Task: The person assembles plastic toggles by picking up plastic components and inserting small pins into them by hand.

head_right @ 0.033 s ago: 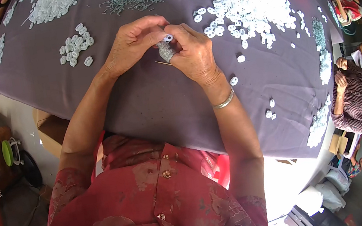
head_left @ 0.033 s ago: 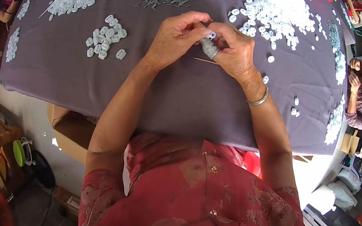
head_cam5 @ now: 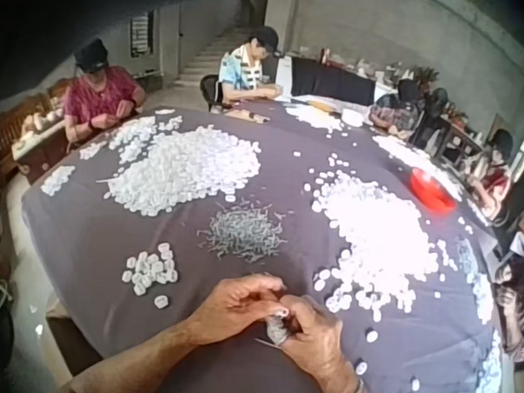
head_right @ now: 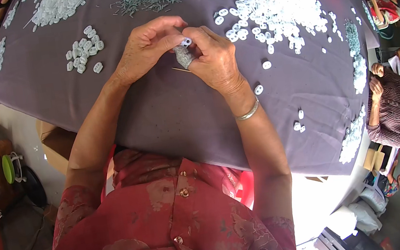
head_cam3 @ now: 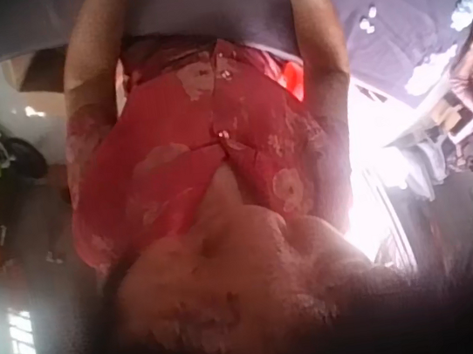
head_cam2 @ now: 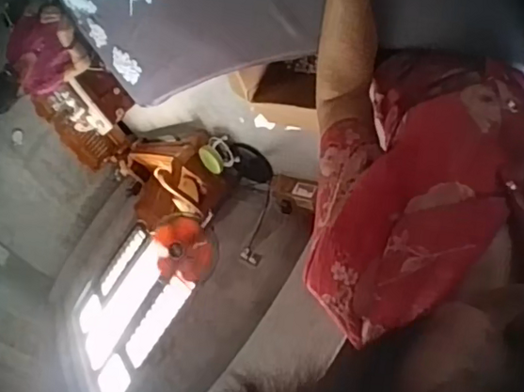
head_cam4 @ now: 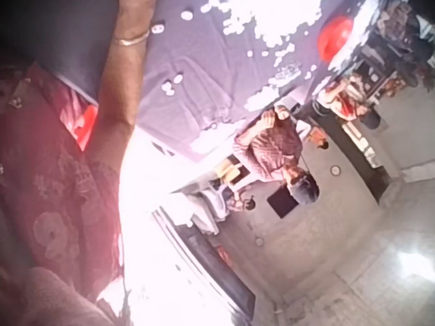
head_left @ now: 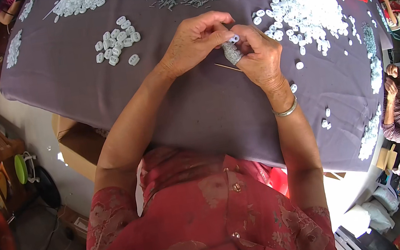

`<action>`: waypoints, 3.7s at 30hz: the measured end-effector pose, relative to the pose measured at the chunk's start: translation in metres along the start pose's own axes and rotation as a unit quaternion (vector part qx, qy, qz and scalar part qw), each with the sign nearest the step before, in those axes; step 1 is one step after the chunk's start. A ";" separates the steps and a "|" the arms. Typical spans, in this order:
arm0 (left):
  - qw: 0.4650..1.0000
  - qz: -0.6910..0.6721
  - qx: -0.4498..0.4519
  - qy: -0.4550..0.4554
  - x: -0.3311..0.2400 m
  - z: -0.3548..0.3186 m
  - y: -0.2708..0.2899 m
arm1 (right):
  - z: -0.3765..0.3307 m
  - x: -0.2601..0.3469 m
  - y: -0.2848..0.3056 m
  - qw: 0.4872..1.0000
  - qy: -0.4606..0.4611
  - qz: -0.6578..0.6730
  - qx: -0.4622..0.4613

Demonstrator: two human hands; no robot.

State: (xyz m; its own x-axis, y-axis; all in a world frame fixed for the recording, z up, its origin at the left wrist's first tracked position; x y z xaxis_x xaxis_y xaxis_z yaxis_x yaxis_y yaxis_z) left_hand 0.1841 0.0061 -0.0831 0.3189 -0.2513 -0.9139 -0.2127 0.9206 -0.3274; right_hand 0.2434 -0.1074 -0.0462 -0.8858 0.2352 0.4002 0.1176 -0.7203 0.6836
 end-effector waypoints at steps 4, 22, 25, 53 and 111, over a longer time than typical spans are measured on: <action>1.000 -0.021 -0.002 0.004 0.000 0.001 0.003 | -0.001 0.000 -0.002 1.000 0.009 0.006 -0.017; 0.996 -0.045 0.038 0.066 -0.006 -0.001 0.003 | -0.002 0.014 -0.005 0.999 0.045 -0.016 0.009; 0.994 -0.051 0.036 0.085 -0.006 -0.001 0.005 | -0.001 0.012 -0.007 0.999 0.019 0.012 0.031; 0.997 0.057 -0.042 0.014 -0.020 0.003 0.022 | -0.008 -0.009 -0.017 0.997 -0.061 0.029 0.028; 0.953 0.274 -0.128 -0.039 -0.007 -0.010 0.012 | -0.014 -0.128 0.091 0.972 -0.193 -0.118 0.069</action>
State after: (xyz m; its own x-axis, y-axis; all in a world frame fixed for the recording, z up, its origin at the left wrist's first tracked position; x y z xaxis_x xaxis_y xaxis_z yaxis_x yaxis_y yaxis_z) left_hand 0.1702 0.0162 -0.0827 0.1618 0.2778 -0.9469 -0.5815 0.8021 0.1360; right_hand 0.3606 -0.2122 -0.0439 -0.6643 0.6292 0.4035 0.0141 -0.5292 0.8484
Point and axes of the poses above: each hand's wrist, its own z-axis towards the middle knuckle, its own y-axis out of the back of the hand, x = y × z, the point moved 7 cm from there along z, towards the middle knuckle, and after that the axes turned 15 degrees about -z, right-handed, at the moved point
